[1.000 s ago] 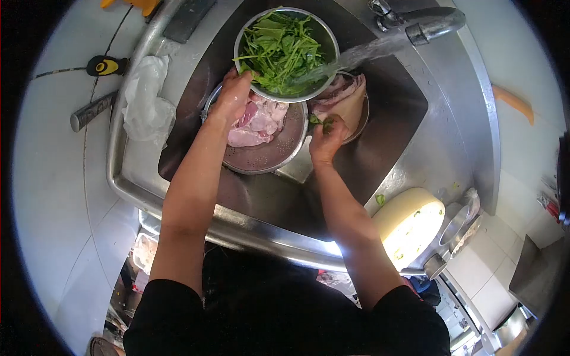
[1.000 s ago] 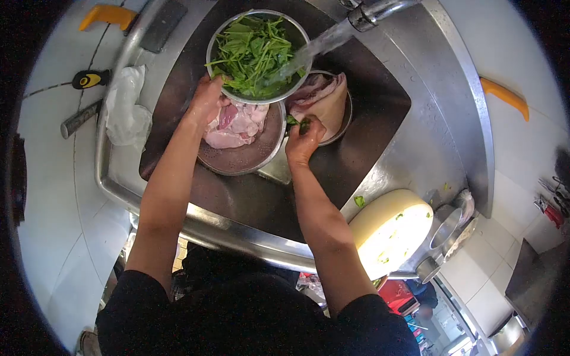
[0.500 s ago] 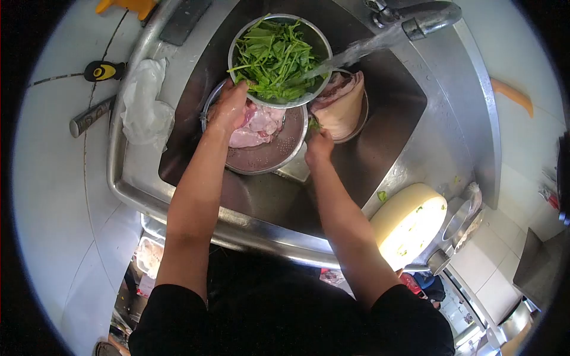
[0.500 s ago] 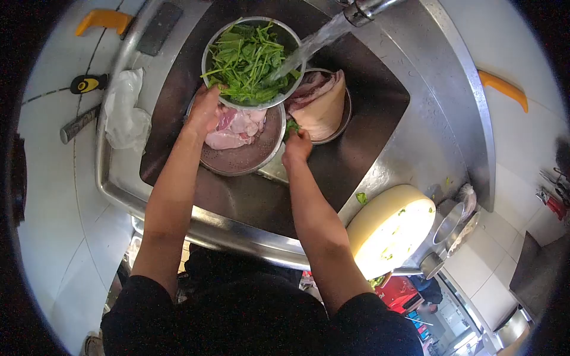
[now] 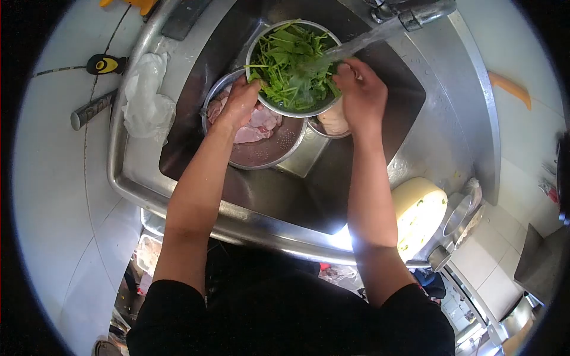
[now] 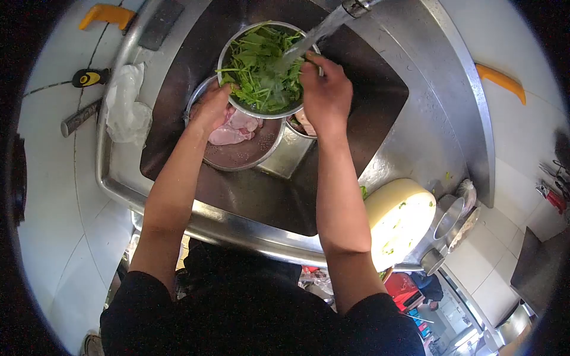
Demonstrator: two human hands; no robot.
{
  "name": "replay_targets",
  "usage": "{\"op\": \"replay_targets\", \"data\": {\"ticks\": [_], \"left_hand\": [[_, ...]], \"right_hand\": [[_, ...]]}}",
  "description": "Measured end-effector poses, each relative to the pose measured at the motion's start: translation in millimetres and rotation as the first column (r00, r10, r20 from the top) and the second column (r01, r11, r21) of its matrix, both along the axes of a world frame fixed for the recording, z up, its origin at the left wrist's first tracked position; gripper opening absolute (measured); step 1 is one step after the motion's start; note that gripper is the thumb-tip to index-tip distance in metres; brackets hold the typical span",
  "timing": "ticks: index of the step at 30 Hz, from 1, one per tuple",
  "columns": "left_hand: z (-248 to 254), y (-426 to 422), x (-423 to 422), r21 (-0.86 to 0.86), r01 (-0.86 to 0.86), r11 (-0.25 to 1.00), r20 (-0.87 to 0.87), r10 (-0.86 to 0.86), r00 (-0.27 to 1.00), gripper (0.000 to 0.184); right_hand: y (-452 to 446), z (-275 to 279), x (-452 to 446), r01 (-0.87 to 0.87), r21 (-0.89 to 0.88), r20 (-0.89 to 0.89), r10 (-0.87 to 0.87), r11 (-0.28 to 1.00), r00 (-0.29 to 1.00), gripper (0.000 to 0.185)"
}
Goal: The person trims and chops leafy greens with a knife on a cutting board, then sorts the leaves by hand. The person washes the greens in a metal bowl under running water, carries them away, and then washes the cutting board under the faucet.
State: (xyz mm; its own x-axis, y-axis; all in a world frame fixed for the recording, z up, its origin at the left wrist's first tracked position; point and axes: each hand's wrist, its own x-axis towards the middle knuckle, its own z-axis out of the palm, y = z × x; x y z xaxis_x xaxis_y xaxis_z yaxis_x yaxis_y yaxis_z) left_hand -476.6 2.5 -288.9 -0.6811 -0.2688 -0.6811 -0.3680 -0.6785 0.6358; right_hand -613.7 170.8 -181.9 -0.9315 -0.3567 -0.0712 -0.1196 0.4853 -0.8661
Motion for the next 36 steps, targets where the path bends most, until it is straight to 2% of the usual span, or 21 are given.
{"op": "replay_targets", "data": {"ticks": [1, 3, 5, 6, 7, 8, 9, 11, 13, 16, 20, 22, 24, 25, 28, 30, 31, 32, 33, 34, 36], "left_hand": [[-0.5, -1.5, -0.1, -0.002, 0.015, 1.000, 0.017, -0.015, 1.000, 0.025], [0.4, -3.6, 0.1, -0.001, 0.017, 1.000, 0.031, -0.017, 0.999, 0.025], [3.6, -6.2, 1.3, -0.002, -0.031, 1.000, 0.006, 0.031, 0.999, 0.025], [0.1, -7.0, 0.0, -0.005, -0.041, 0.999, 0.006, 0.041, 0.999, 0.025], [-6.9, -5.2, -0.6, -0.003, -0.103, 0.995, -0.008, 0.103, 0.995, 0.024], [-11.2, -4.3, 0.7, -0.001, -0.163, 0.987, -0.020, 0.162, 0.987, 0.023], [-11.8, -6.0, 2.8, -0.004, -0.165, 0.986, -0.016, 0.165, 0.986, 0.023], [-11.9, -10.6, 6.2, 0.023, -0.101, 0.995, -0.010, 0.101, 0.995, 0.024], [-10.6, -10.3, 8.6, 0.024, -0.096, 0.995, -0.019, 0.096, 0.995, 0.024], [-11.3, -8.6, 11.6, 0.051, -0.091, 0.995, -0.030, 0.093, 0.995, 0.023], [-2.9, -3.9, 9.1, 0.053, -0.076, 0.996, 0.018, 0.076, 0.997, 0.023], [-18.0, -5.3, 10.7, 0.049, -0.074, 0.996, -0.017, 0.075, 0.997, 0.023], [-22.2, -1.6, 11.2, 0.034, -0.080, 0.996, -0.031, 0.081, 0.996, 0.022], [-25.2, 0.2, 12.5, 0.038, -0.078, 0.996, -0.027, 0.079, 0.997, 0.022], [-26.7, 2.0, 8.6, 0.013, -0.031, 0.999, 0.003, 0.031, 1.000, 0.021], [-18.0, 5.5, 10.2, 0.020, -0.003, 1.000, 0.013, 0.003, 1.000, 0.018], [-8.0, 7.7, 9.5, 0.048, -0.023, 0.999, 0.023, 0.022, 1.000, 0.017], [-9.1, 7.9, 9.1, 0.044, -0.018, 0.999, 0.022, 0.017, 1.000, 0.017], [-12.7, 8.6, 9.8, 0.017, 0.012, 1.000, 0.000, -0.012, 1.000, 0.016], [-13.6, 8.9, 10.5, -0.008, 0.040, 0.999, -0.020, -0.041, 0.999, 0.015], [-13.7, 8.5, 10.7, 0.014, 0.120, 0.993, -0.031, -0.120, 0.992, 0.015]], "right_hand": [[2.5, 16.8, 10.2, 0.098, -0.049, 0.089, -0.094, 0.994, 0.992, 0.021], [40.6, -20.2, 23.9, 0.172, 0.030, 0.250, -0.174, 0.985, 0.953, 0.021], [70.0, -63.0, 57.2, 0.154, 0.104, 0.481, -0.186, 0.982, 0.857, 0.023], [86.4, -100.1, 72.0, -0.041, 0.225, 0.455, -0.068, 0.973, 0.888, 0.028], [73.8, -98.6, 85.4, 0.032, 0.282, 0.629, -0.210, 0.959, 0.748, 0.036], [81.1, -131.3, 91.2, 0.028, 0.282, 0.633, -0.208, 0.959, 0.745, 0.036], [96.6, -190.6, 95.3, -0.008, 0.233, 0.492, -0.111, 0.972, 0.864, 0.038], [94.9, -227.0, 89.8, -0.047, 0.187, 0.329, -0.018, 0.981, 0.944, 0.041], [82.2, -217.9, 78.5, 0.079, 0.158, 0.537, -0.153, 0.984, 0.829, 0.041], [70.4, -194.9, 85.1, 0.207, 0.126, 0.605, -0.240, 0.970, 0.759, 0.039], [75.7, -166.9, 94.7, 0.245, 0.092, 0.601, -0.250, 0.965, 0.759, 0.034], [84.2, -142.9, 87.3, 0.390, 0.020, 0.585, -0.327, 0.921, 0.742, 0.028], [85.1, -116.8, 82.9, 0.460, -0.316, 0.449, -0.296, 0.830, 0.843, 0.023], [75.5, -96.2, 79.6, 0.462, -0.310, 0.450, -0.300, 0.831, 0.841, 0.023], [38.3, -36.4, 56.0, 0.345, -0.415, 0.251, -0.259, 0.842, 0.933, 0.018], [22.3, -23.9, 38.4, 0.038, -0.145, 0.368, 0.018, 0.989, 0.930, 0.033], [19.8, -28.5, 27.4, 0.043, -0.148, 0.367, 0.014, 0.988, 0.930, 0.033], [17.7, -34.8, 12.9, -0.155, 0.088, 0.168, 0.138, 0.984, 0.976, 0.047], [14.5, -41.5, 1.5, -0.288, 0.351, 0.002, 0.306, 0.891, 0.952, 0.060], [7.7, -48.8, -4.5, -0.286, 0.351, 0.003, 0.304, 0.892, 0.953, 0.060], [-4.8, -58.5, -3.5, -0.326, 0.581, -0.169, 0.503, 0.745, 0.847, 0.085]]}}
